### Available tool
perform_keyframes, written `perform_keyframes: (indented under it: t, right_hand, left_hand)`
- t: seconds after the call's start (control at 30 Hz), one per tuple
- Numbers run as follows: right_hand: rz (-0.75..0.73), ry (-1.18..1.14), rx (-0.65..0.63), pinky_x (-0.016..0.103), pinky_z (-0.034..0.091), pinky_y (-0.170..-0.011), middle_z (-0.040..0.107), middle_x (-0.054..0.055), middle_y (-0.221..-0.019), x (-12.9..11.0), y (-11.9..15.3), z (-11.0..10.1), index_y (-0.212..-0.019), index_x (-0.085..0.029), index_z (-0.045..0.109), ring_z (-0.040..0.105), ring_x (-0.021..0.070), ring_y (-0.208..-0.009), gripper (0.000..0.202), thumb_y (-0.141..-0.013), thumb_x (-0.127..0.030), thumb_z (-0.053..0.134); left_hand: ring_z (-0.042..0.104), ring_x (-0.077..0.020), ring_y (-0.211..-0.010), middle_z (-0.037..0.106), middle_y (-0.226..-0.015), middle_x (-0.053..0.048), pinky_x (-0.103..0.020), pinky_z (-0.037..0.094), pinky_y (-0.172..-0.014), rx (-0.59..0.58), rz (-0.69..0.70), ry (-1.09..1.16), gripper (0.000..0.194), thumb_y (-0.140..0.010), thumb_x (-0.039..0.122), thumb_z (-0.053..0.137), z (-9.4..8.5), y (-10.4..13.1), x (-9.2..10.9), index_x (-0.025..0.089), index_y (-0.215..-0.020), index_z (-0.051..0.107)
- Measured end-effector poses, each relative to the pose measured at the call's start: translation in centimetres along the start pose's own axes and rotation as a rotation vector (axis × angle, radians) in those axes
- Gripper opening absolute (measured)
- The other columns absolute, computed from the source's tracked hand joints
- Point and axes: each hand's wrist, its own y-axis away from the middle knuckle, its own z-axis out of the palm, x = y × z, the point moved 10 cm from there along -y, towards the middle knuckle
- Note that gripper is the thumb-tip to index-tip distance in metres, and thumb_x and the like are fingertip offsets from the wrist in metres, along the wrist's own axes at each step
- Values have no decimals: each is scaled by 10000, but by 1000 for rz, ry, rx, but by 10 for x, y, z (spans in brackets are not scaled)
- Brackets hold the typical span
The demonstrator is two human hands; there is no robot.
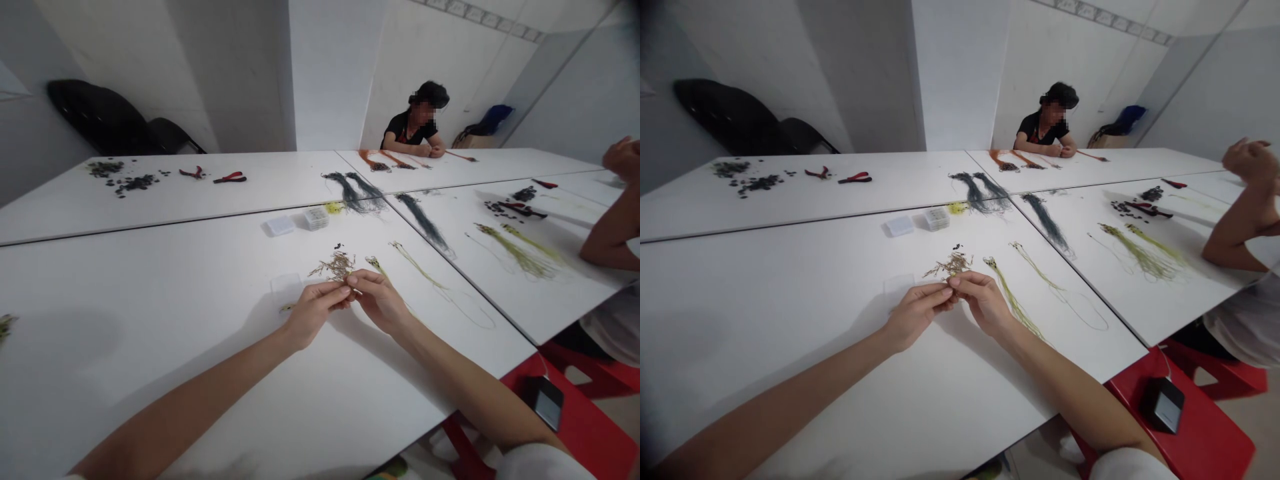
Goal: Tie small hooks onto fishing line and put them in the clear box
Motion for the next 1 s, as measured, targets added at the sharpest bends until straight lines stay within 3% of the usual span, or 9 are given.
perform_keyframes:
  t: [0.2, 0.67, 1.0]
  right_hand:
    - [3, -9, 35, 313, 393, -668, 650, 10, -672, 1, 0, -4, -701, -205, 751, 536, 144, -661, 68, -710, -253, 799]
    - [9, 17, -15, 331, 438, -745, 699, 33, -769, -2, -1, -1, -759, -212, 767, 582, 166, -746, 95, -717, -291, 797]
    - [-178, 154, 91, 340, 440, -691, 663, 19, -708, -21, 5, -6, -728, -211, 743, 566, 168, -688, 89, -709, -274, 803]
  left_hand:
    - [438, -124, -744, 545, -767, -25, -283, 352, -729, -5, -40, 173, 169, -831, 312, 703, 5, -1, -10, 149, -798, 731]
    - [407, -129, -731, 507, -740, -17, -281, 335, -712, -5, -7, 147, 147, -816, 290, 710, 2, -2, -3, 152, -765, 713]
    - [444, -127, -725, 569, -755, -27, -289, 355, -721, 26, -43, 97, 174, -799, 312, 724, -2, -3, -7, 143, -761, 720]
